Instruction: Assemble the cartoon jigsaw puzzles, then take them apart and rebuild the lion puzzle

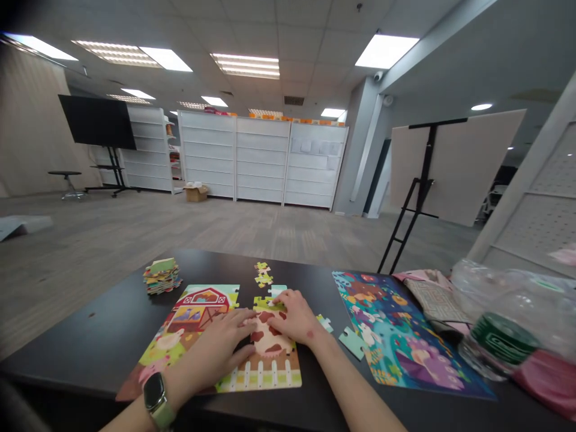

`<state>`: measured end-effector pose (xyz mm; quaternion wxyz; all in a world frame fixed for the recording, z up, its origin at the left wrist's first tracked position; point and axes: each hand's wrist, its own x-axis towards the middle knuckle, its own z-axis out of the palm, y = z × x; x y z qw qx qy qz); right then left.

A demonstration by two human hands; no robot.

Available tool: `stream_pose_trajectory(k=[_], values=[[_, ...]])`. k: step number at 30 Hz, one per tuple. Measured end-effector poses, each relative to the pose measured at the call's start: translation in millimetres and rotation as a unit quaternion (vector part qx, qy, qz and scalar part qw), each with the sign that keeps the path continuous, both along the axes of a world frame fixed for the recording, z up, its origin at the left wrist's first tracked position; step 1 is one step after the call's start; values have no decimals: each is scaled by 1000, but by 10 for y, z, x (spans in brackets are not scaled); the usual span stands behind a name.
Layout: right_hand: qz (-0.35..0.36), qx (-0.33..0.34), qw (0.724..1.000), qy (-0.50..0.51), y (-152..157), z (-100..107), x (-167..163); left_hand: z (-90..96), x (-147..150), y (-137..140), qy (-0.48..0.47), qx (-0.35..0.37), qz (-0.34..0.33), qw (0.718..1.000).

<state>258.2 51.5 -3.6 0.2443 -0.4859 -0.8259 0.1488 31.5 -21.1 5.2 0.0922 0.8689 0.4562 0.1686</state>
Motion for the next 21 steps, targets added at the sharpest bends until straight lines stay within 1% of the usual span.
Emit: stream_pose_trajectory(k=[3, 7, 12, 16, 18, 21], values=[[6, 11, 1000, -7, -1, -7, -5, -11, -18, -19, -13, -8, -12, 1000], [0, 7, 1000, -6, -5, -5, -18, -44, -48, -18, -22, -33, -13, 999], [-18, 16, 1000, -4, 5, -28, -43, -32, -40, 69, -67, -37, -21, 997], [-14, 22, 1000, -5, 16, -52, -43, -33, -19, 268, -110, -24, 0, 994], [-5, 24, 1000, -8, 14, -49, -37, -51, -33, 421, -109, -7, 29, 994], [0, 23, 1000, 2, 21, -29, -32, -94, -84, 670, -85, 10, 82, 993]])
